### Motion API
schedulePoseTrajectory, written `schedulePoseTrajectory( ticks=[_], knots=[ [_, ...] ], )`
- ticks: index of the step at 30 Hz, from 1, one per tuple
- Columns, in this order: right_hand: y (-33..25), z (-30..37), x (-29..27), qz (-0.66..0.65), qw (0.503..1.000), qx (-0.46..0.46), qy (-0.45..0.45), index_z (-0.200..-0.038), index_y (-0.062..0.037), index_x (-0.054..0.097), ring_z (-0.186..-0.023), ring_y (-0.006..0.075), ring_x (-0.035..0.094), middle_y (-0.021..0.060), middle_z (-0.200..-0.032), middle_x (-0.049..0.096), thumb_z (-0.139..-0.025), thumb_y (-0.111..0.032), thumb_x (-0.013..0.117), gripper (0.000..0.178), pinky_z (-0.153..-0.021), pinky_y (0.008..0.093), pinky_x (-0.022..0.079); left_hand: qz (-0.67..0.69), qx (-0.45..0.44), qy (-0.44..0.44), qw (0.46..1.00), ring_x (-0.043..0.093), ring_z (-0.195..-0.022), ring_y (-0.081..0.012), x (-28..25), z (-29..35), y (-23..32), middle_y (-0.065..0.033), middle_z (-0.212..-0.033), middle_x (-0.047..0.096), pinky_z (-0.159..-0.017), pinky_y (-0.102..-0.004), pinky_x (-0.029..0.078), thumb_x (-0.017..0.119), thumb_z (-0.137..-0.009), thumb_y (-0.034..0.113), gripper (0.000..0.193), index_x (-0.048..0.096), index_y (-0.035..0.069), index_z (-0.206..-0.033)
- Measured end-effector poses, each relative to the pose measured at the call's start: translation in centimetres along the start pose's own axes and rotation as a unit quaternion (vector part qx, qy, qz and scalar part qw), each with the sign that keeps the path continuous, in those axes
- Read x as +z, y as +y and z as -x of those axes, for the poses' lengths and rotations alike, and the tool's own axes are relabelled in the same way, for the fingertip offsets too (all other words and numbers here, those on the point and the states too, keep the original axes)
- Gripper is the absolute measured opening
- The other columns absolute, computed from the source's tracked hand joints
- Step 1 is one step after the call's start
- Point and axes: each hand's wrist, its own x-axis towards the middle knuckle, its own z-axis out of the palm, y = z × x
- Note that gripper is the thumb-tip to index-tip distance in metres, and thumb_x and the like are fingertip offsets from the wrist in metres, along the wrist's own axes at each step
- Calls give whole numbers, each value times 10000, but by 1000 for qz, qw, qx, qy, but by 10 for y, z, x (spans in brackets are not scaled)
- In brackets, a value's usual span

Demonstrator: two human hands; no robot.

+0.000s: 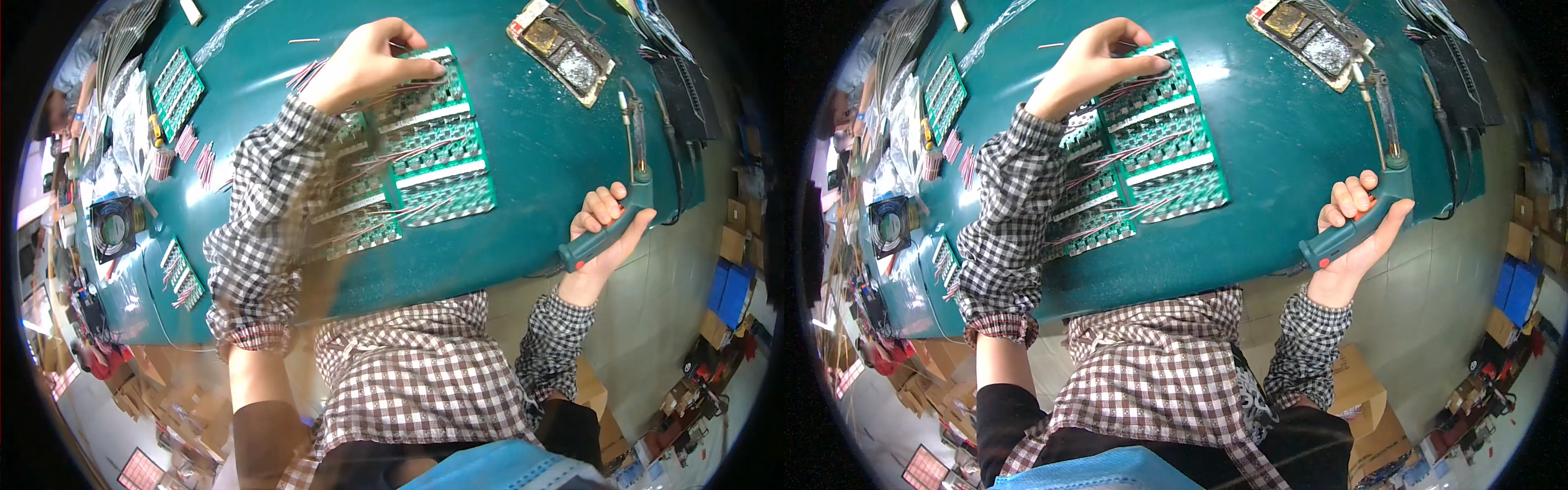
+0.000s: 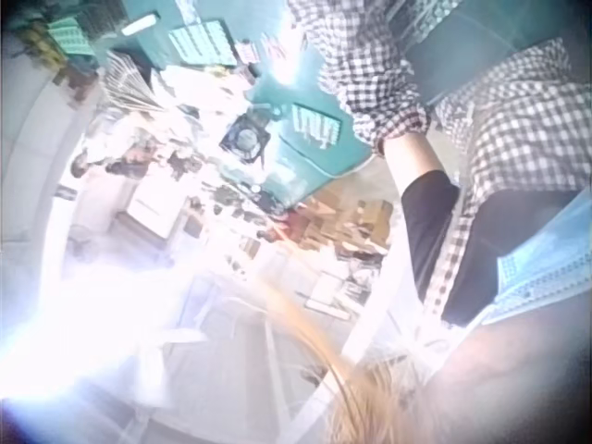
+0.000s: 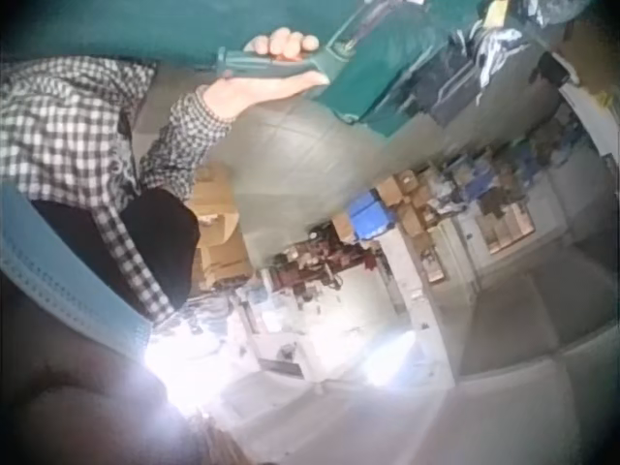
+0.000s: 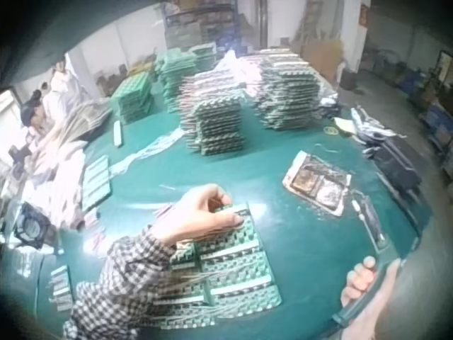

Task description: The person uses a soldering iron to attach red and white wires to green circuit boards on a workbench. They handle the boards one by one, soldering the wire ends to specific points, then stack the finished boards. The person also removes protective plastic film from the boards and wipes the soldering iron tip on a sponge.

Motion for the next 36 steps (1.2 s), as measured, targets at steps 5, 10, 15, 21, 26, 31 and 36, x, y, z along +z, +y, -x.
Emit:
schedulePoseTrajectory(
  ticks=[5,10,15,21,26,31,36],
  knots=[
    [-2,0,-3,-103,994,9,-18,-1019,-49,493,-685,99,452,-4,-739,455,-842,-495,640,502,-561,228,503,285,-21,45,957,567,-782,-31,-29,28,33,-16,-895,650,-684,-175,418,690,-842,175,223,546,73,-977],
    [0,1,-4,-47,999,-15,-15,-1009,-61,489,-673,88,435,-21,-727,424,-837,-513,638,506,-552,222,483,434,-25,197,879,597,-760,-62,-46,68,58,-27,-898,639,-649,-207,479,713,-822,154,217,567,52,-948],
    [4,1,2,-16,999,-36,15,-1006,-65,487,-665,87,437,-23,-728,427,-846,-525,619,504,-547,223,480,484,-43,212,848,591,-781,-57,-45,97,69,-17,-910,637,-697,-201,470,668,-867,145,181,565,42,-975],
    [4,0,-1,2,999,-40,8,-1008,-64,487,-672,87,442,-20,-739,429,-854,-542,599,515,-549,208,469,483,-32,232,844,589,-788,-53,-39,110,79,-11,-887,645,-690,-195,459,642,-885,147,153,564,48,-969],
    [6,1,-1,6,999,-43,13,-1009,-68,486,-672,84,446,-20,-742,429,-853,-547,597,516,-549,206,471,480,-35,218,849,579,-771,-49,-38,113,75,-9,-886,643,-687,-190,453,644,-885,155,155,567,53,-974],
    [5,1,0,12,999,-42,8,-1009,-68,486,-672,85,450,-20,-742,438,-850,-540,605,512,-555,210,478,478,-46,229,847,578,-741,-46,-35,111,76,-15,-873,643,-648,-189,457,654,-876,163,167,567,57,-971],
    [6,0,2,7,999,-41,18,-1004,-71,490,-669,86,446,-24,-737,441,-844,-539,614,510,-556,214,477,470,-58,227,851,598,-665,-61,-36,107,74,-26,-847,644,-535,-205,472,671,-858,181,191,566,58,-960]
  ],
)
